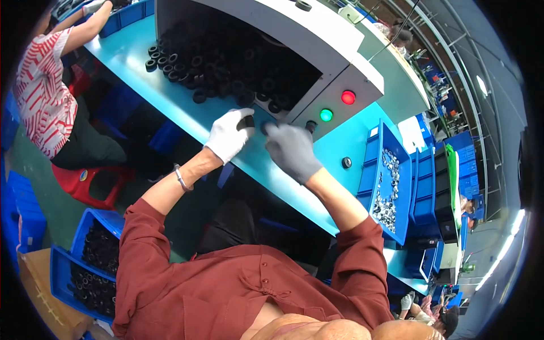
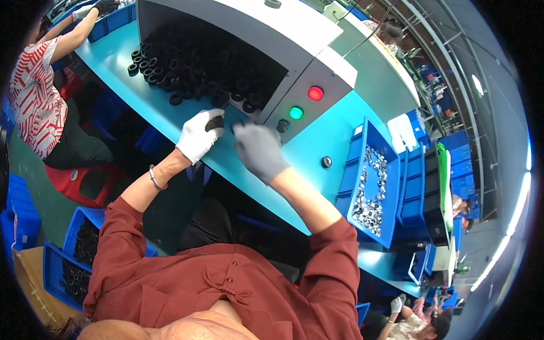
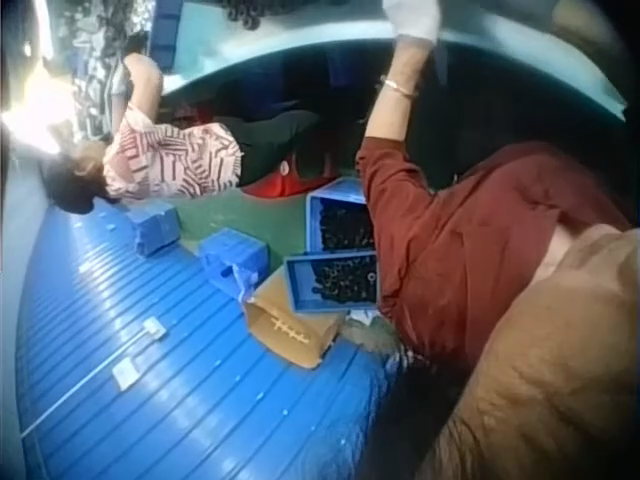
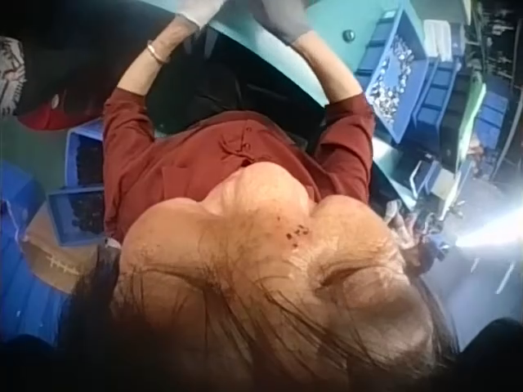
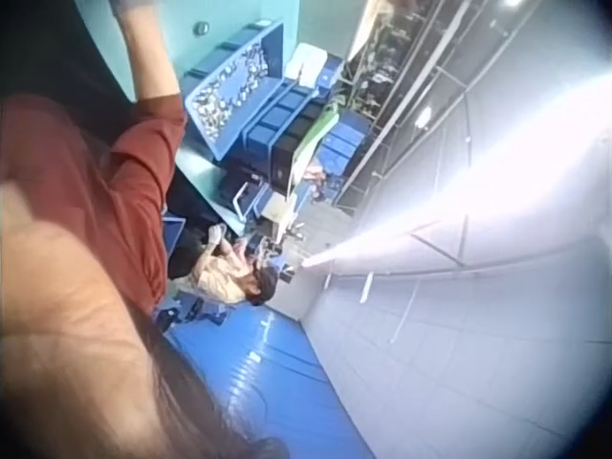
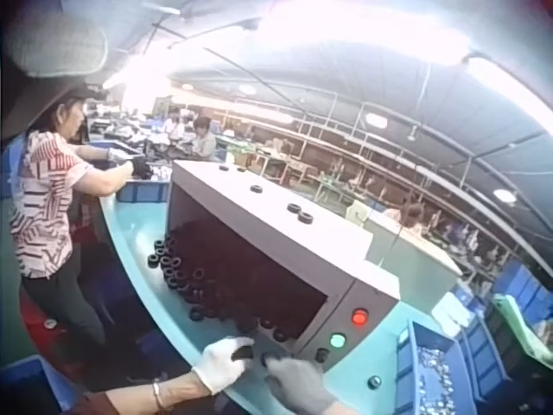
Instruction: The recorder is assembling mechanical bearings by inserting components into circular housings on a factory line.
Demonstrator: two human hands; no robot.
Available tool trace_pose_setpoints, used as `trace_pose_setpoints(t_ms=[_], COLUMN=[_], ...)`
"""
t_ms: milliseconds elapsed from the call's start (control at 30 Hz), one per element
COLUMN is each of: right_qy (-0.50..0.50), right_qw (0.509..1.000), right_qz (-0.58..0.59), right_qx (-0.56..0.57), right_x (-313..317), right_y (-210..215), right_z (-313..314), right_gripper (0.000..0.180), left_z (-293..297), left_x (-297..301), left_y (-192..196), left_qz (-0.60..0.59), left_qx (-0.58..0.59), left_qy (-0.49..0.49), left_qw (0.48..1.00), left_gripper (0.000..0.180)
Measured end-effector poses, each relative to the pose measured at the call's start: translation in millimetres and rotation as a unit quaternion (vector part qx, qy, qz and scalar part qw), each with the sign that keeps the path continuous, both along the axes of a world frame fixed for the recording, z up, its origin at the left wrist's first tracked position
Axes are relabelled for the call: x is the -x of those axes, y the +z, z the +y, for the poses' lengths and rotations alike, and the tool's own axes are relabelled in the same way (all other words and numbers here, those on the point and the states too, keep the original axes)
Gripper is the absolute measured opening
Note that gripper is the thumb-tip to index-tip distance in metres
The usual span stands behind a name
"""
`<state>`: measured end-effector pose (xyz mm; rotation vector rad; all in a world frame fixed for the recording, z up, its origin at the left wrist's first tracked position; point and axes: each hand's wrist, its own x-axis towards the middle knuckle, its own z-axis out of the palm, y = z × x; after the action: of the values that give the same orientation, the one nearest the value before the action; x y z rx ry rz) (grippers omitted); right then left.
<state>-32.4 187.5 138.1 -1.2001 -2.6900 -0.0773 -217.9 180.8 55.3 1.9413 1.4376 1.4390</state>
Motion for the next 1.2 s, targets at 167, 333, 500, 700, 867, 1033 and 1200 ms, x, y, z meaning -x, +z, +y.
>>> trace_pose_setpoints(t_ms=[167,333,500,700,867,1033,1200], right_qy=[0.021,-0.076,-0.112,-0.12,0.01,0.016,0.071], right_qw=[0.994,0.969,0.976,0.977,0.982,0.986,0.989], right_qz=[-0.004,0.03,-0.034,-0.108,-0.127,-0.161,-0.128], right_qx=[-0.106,-0.234,-0.183,-0.141,-0.139,-0.026,-0.015], right_x=[59.4,76.8,99.2,105.0,60.9,30.5,4.7], right_y=[36.4,14.9,11.6,30.8,37.0,11.1,8.5], right_z=[96.5,200.4,193.3,127.5,40.2,-0.1,-21.3], right_gripper=[0.012,0.023,0.03,0.019,0.013,0.013,0.016], left_z=[25.0,100.4,161.4,212.9,244.5,301.3,342.9], left_x=[6.2,8.1,21.7,28.6,3.3,-0.4,22.3], left_y=[6.0,31.4,51.5,53.0,53.4,46.2,19.4], left_qz=[-0.051,-0.028,0.026,0.155,0.291,0.309,0.392], left_qx=[-0.009,-0.067,-0.022,-0.12,-0.07,-0.136,-0.181], left_qy=[0.053,0.106,0.156,0.077,0.149,0.151,0.161], left_qw=[0.997,0.992,0.987,0.977,0.942,0.929,0.888], left_gripper=[0.041,0.042,0.037,0.036,0.032,0.027,0.028])
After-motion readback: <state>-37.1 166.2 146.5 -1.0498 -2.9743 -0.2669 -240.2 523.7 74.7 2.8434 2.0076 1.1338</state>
